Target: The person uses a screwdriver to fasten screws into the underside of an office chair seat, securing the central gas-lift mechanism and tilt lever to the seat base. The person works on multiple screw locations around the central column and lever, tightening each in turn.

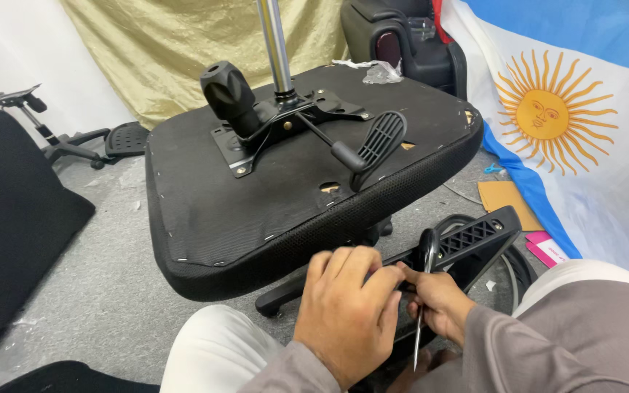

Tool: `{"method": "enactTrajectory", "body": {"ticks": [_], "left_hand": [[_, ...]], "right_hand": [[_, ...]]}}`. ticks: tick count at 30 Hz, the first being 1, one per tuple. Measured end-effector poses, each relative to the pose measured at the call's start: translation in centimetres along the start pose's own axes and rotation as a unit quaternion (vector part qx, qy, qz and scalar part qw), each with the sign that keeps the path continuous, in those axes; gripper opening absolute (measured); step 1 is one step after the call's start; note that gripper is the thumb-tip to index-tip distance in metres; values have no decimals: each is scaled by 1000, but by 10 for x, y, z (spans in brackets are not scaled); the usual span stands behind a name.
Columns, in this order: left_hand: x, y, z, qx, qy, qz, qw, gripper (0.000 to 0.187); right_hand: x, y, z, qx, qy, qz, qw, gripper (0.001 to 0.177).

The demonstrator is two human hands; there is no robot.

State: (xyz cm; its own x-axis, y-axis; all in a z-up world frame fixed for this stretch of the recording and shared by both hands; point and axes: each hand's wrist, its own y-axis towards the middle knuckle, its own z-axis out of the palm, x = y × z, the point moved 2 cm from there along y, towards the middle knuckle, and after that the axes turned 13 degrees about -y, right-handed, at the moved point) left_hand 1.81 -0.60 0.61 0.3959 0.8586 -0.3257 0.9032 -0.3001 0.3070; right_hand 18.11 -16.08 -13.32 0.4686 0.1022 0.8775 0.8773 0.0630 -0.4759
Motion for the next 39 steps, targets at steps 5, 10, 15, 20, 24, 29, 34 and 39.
{"method": "enactTrajectory", "body": {"ticks": [5, 10, 15, 20, 24, 29, 34, 39], "left_hand": [[48, 35, 51, 27, -194, -325, 925, 85], [63, 68, 119, 95, -265, -353, 892, 62], [74, 79, 176, 90, -261, -352, 894, 55], [85, 85, 210, 106, -255, -366, 889, 53], [95, 93, 222, 107, -242, -367, 892, 52], [105, 117, 228, 81, -227, -326, 914, 53], [108, 142, 232, 80, -218, -327, 916, 51], [105, 156, 243, 86, -237, -323, 912, 50]], "right_hand": [[5, 10, -8, -14, 60, 16, 998, 34], [0, 30, -23, -21, 47, 56, 997, 35], [-18, 54, -27, -59, -42, 78, 994, 37], [-33, 86, -32, -66, -80, 86, 991, 40], [-39, 105, -30, -72, -65, 99, 990, 37], [-30, 122, -28, -132, -21, 136, 982, 37], [-23, 144, -31, -152, 44, 123, 980, 31], [-31, 172, -46, -195, 105, 143, 965, 32]]}}
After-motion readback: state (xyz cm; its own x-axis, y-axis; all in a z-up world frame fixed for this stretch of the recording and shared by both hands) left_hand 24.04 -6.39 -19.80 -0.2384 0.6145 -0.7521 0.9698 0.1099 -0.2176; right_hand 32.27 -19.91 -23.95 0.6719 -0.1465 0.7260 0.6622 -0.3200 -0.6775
